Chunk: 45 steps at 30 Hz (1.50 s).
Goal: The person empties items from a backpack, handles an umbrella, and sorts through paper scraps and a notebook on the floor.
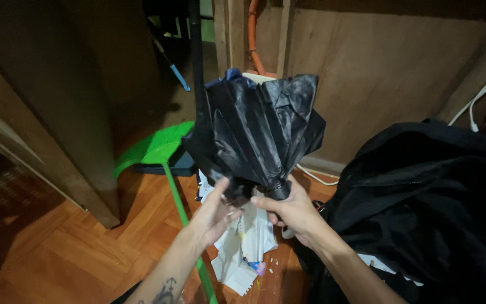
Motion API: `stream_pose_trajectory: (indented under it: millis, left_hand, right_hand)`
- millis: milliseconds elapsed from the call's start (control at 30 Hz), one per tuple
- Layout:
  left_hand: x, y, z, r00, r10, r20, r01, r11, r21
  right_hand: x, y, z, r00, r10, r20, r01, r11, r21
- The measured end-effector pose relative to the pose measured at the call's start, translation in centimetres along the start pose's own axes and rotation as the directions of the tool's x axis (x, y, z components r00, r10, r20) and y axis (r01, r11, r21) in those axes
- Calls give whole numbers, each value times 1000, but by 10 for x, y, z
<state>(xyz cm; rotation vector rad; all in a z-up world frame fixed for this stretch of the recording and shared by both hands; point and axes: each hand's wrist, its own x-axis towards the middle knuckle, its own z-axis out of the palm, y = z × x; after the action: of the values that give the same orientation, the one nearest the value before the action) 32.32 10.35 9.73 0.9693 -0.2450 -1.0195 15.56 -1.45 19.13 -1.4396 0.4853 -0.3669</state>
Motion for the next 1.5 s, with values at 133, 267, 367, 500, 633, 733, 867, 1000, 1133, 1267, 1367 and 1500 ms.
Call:
stream_pose_trajectory:
  millis: [133, 267, 367, 500, 633, 733, 867, 1000, 1133, 1267, 1367, 1500]
  left_hand:
    - [0, -8, 35, 984, 179, 24, -180, 960, 216]
    - [7, -7, 47, 955, 295, 4, -274, 880, 388]
    - [23, -5, 51, 921, 390, -7, -324, 773, 545]
    - [43, 8, 56, 948, 306, 90, -291, 716, 635]
    - [24, 24, 73, 962, 262, -81, -208, 890, 407]
    - [10, 25, 77, 980, 112, -164, -72, 971, 229]
    - [16, 26, 84, 960, 112, 255, -142, 985, 102]
    - [42, 34, 94, 980, 176, 97, -185, 979, 88]
    - [60, 32, 86, 992, -28, 124, 54, 977, -207]
    - [69, 33, 75, 995, 14, 96, 14, 959, -282]
    - [71, 59, 52, 996, 38, -82, -64, 933, -355]
    - [62, 84, 11, 984, 165, -64, -177, 911, -373]
  right_hand:
    - [-7, -10, 6, 997, 51, -63, -64, 974, -218]
    - [0, -14, -5, 984, 129, -121, -162, 933, -320]
    - [12, -16, -18, 993, 94, -76, -110, 966, -234]
    - [41, -14, -38, 1000, 4, -21, -5, 1000, -12]
    - [47, -17, -46, 997, -17, -81, 34, 977, 212]
    - [43, -12, -47, 996, -40, -83, 58, 971, 233]
    - [33, 1, -37, 998, -20, -62, 30, 985, 169]
    - [35, 13, -28, 999, -36, 34, 39, 996, -80]
    - [52, 19, -24, 997, -69, 33, 77, 922, -379]
    - [36, 21, -11, 976, -217, 10, 203, 895, -397]
    - [-4, 13, -16, 991, -130, -10, 91, 743, -663]
    - [-30, -7, -21, 988, 84, 133, 8, 818, -576]
